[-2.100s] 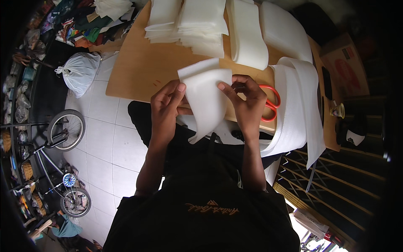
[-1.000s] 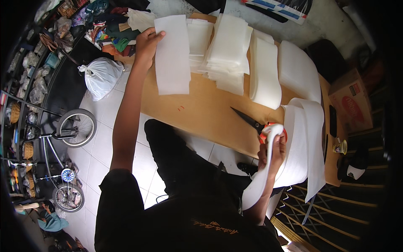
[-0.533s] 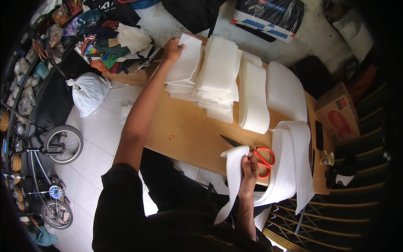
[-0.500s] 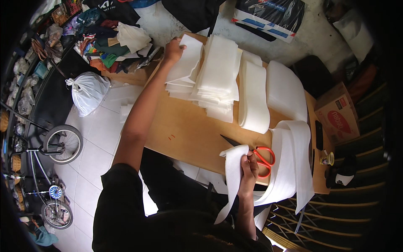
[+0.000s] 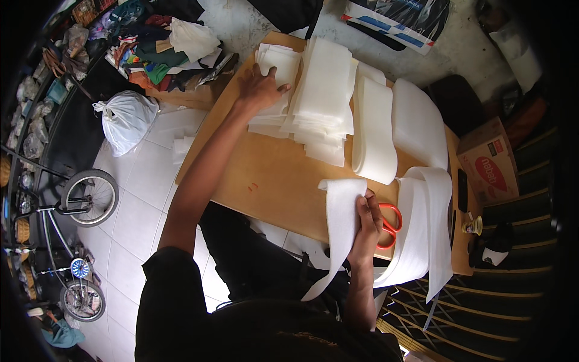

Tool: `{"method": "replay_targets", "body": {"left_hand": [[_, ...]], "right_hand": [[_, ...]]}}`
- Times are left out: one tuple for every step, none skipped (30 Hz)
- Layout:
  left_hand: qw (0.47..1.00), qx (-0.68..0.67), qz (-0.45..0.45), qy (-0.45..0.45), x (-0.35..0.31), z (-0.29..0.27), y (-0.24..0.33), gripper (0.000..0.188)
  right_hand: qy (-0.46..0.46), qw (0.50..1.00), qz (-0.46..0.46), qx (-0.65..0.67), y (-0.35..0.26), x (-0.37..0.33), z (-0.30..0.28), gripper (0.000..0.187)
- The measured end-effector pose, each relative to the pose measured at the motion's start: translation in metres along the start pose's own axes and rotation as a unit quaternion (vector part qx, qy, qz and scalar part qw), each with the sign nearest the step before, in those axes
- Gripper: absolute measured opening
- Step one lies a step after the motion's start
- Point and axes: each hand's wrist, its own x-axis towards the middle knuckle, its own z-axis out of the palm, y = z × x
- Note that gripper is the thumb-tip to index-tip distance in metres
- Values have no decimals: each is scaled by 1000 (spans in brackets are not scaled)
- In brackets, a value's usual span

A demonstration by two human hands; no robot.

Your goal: The person cuts pieces of white foam into strips using scissors and stacks the finished pieces on a table.

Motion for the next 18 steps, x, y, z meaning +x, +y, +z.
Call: {"method": "replay_targets", "body": {"left_hand": [[1000,-1,-1,-19,-8,-2,5,66],[1000,10,0,-27,-14,0,8,67],[999,23,-1,-37,-19,5,9,68],[998,35,-1,-47,-22,9,10,69],[998,34,-6,-52,-22,10,10,71],[998,50,-13,-33,-23,16,8,72],[998,63,-20,-15,-22,27,5,74],[997,77,-24,6,-20,34,5,75],[996,80,-16,23,-19,37,4,72],[996,83,-6,40,-22,39,4,69],[995,85,4,58,-24,39,4,66],[998,43,15,44,-26,35,4,64],[999,0,26,30,-28,30,6,61],[999,-38,32,17,-28,26,3,60],[990,-135,31,12,-26,23,-2,56],[985,-159,38,59,-20,20,-9,55],[970,-228,57,59,-15,9,-14,57],[951,-292,73,63,-10,-5,-25,58]], "right_hand": [[-3,1000,5,10,-4,1,1,20],[-9,1000,8,21,-9,3,4,21],[-3,1000,0,27,-14,7,8,23],[2,1000,-21,15,-21,12,16,25],[8,999,-42,5,-32,18,24,27],[12,998,-64,-8,-43,25,35,29],[21,996,-85,-7,-55,32,48,31],[31,994,-109,-6,-65,41,64,33],[7,991,-130,19,-73,53,78,34],[-16,988,-151,43,-79,66,93,35],[-44,982,-173,55,-82,80,109,33],[-72,976,-193,66,-85,93,125,32],[-67,970,-229,51,-81,111,139,29],[-67,962,-263,41,-70,132,155,26],[-60,955,-290,16,-63,151,170,21],[-53,948,-314,-7,-53,168,182,18],[-43,941,-327,-75,-48,183,186,15],[-38,930,-339,-139,-45,193,193,13]]}}
